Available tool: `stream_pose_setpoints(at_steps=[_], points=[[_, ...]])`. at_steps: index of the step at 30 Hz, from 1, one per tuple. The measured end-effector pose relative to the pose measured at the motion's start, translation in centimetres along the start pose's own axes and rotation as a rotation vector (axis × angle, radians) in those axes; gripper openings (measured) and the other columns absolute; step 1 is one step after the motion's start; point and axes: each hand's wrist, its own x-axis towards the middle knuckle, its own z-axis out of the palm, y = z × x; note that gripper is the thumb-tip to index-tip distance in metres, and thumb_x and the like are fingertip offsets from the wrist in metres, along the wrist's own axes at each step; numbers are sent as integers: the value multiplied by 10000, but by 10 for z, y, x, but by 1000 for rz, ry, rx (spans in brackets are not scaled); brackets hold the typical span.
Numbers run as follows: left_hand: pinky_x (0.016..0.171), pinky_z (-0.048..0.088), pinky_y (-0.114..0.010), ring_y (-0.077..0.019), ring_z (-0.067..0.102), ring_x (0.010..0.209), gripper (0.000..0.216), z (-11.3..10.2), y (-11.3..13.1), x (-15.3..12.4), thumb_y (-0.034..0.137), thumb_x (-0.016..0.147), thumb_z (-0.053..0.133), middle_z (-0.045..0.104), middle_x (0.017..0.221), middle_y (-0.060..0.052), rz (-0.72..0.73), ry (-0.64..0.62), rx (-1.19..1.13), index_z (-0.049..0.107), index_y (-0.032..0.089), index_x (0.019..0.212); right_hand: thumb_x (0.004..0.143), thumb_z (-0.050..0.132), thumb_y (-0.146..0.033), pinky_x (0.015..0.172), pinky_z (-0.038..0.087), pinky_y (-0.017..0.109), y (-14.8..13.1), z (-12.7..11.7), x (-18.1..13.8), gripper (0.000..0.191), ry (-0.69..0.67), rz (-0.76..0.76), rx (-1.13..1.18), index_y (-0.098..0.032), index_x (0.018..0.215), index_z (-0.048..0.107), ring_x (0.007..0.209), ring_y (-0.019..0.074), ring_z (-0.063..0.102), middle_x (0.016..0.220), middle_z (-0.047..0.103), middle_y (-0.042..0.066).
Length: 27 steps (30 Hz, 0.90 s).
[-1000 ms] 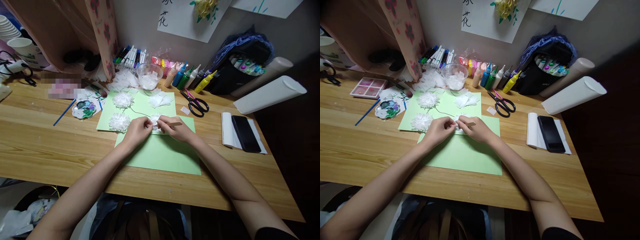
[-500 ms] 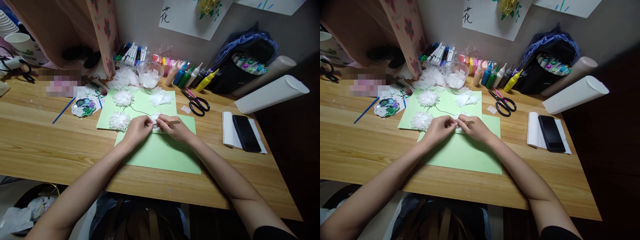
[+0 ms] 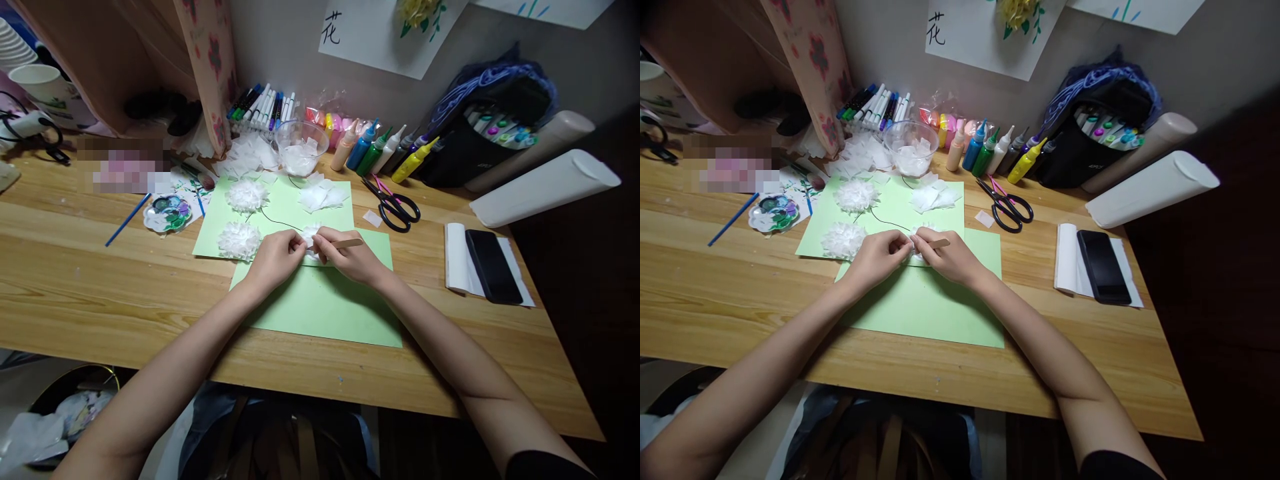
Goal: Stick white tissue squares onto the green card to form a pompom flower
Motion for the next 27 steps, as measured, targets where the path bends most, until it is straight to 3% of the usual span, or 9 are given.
stream_pose_setpoints(at_steps=[27], points=[[625, 406, -261, -154, 595, 693, 185, -1, 0, 0, 252, 823, 486, 677, 750, -31, 1, -20, 6, 637, 170, 755, 955, 359, -322, 579, 331, 240, 0, 1, 2, 325, -11, 54, -31, -184, 690, 486, 563, 104, 458, 603, 537, -17]])
